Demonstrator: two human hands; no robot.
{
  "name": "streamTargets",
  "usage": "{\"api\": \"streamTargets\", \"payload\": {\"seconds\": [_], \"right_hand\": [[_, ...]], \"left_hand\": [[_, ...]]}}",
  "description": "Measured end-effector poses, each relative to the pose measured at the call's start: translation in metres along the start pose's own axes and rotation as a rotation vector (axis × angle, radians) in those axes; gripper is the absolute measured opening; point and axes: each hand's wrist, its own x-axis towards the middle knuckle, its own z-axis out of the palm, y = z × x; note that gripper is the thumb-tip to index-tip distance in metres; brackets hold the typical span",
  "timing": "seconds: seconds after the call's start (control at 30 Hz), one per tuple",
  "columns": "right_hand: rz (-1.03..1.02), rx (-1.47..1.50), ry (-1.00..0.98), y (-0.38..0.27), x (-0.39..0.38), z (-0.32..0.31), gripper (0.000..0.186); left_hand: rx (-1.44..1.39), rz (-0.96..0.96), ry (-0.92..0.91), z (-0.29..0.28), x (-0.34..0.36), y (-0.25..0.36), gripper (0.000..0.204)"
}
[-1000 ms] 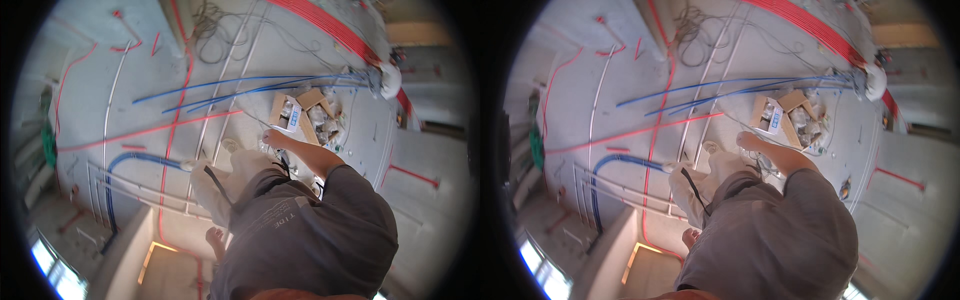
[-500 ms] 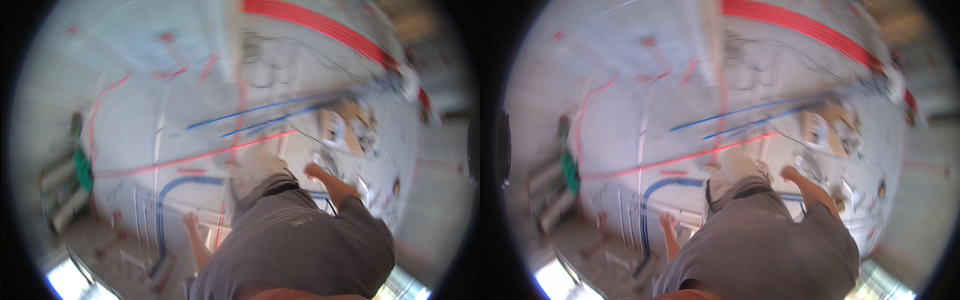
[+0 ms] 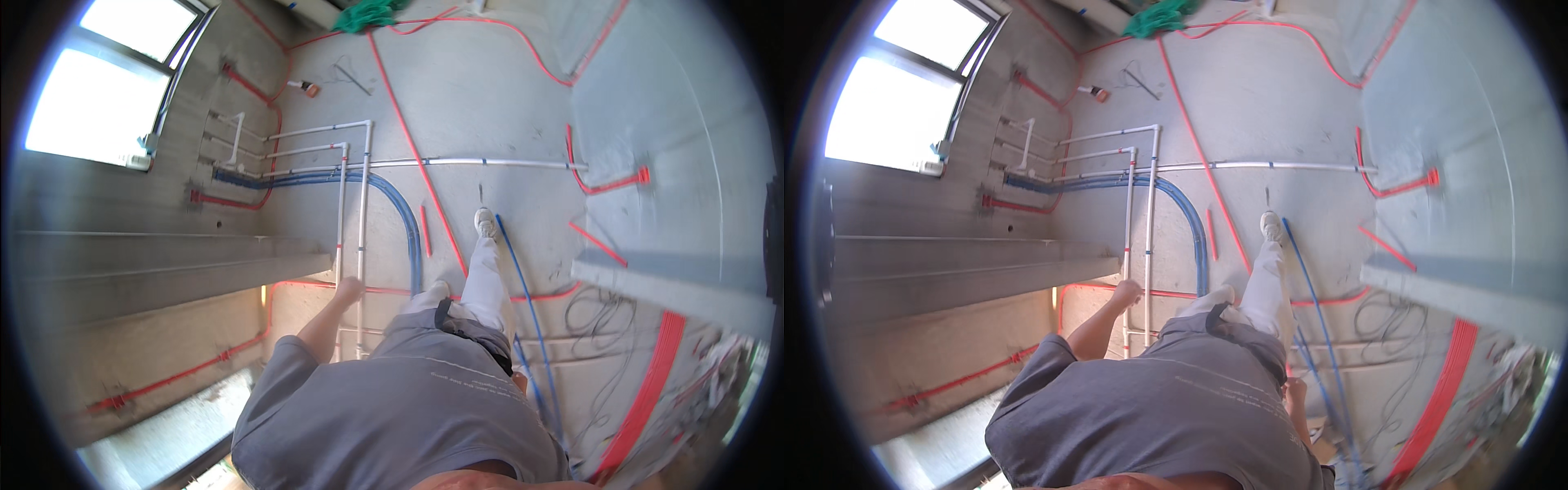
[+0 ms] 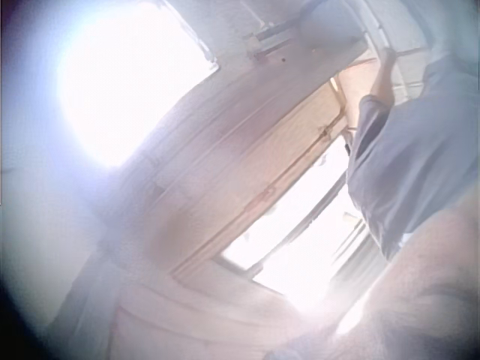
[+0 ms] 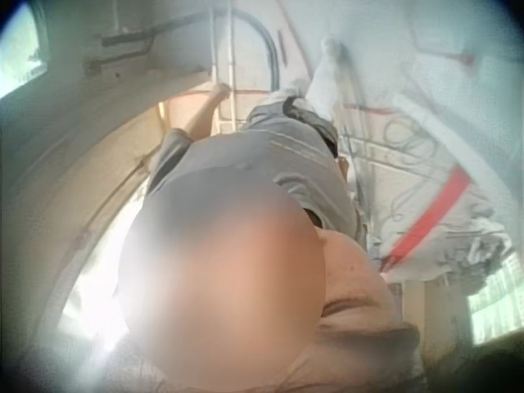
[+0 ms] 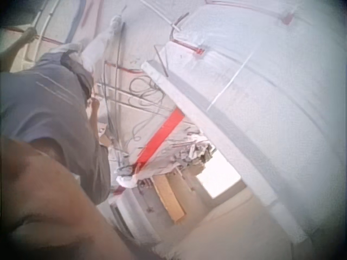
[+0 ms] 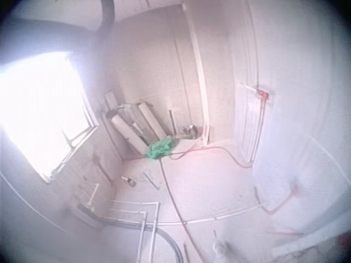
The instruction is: The person secures white PVC pipes to a concrete wall using red plastic clips and a hammer. They also cut a blue conduit pipe with a pipe cutter and secure it to the wall with blue clips. The person uses a power drill to make holes in the wall for the clips.
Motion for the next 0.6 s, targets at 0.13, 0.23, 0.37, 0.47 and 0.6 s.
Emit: {"api": "streamTargets", "payload": {"seconds": [0.13,0.23,0.37,0.47,0.6], "right_hand": [[-0.047,-0.143,-0.139,-0.095,0.100,-0.068,0.006],[0.133,-0.273,-0.163,-0.196,0.187,-0.113,0.003],[0.080,0.037,-0.094,-0.368,0.289,-0.148,0.005],[-0.032,-0.034,-0.130,-0.481,0.337,-0.150,0.005],[-0.122,-0.247,-0.084,-0.597,0.382,-0.110,0.005]], "left_hand": [[-1.406,-0.887,0.317,0.017,-0.034,0.014,0.008],[-1.523,-1.077,0.331,-0.003,-0.041,0.054,0.006],[-1.600,-1.086,0.419,-0.038,-0.027,0.125,0.006],[-1.690,-1.138,0.460,-0.050,-0.020,0.180,0.012],[-1.612,-1.318,0.450,-0.051,-0.003,0.229,0.017]]}}
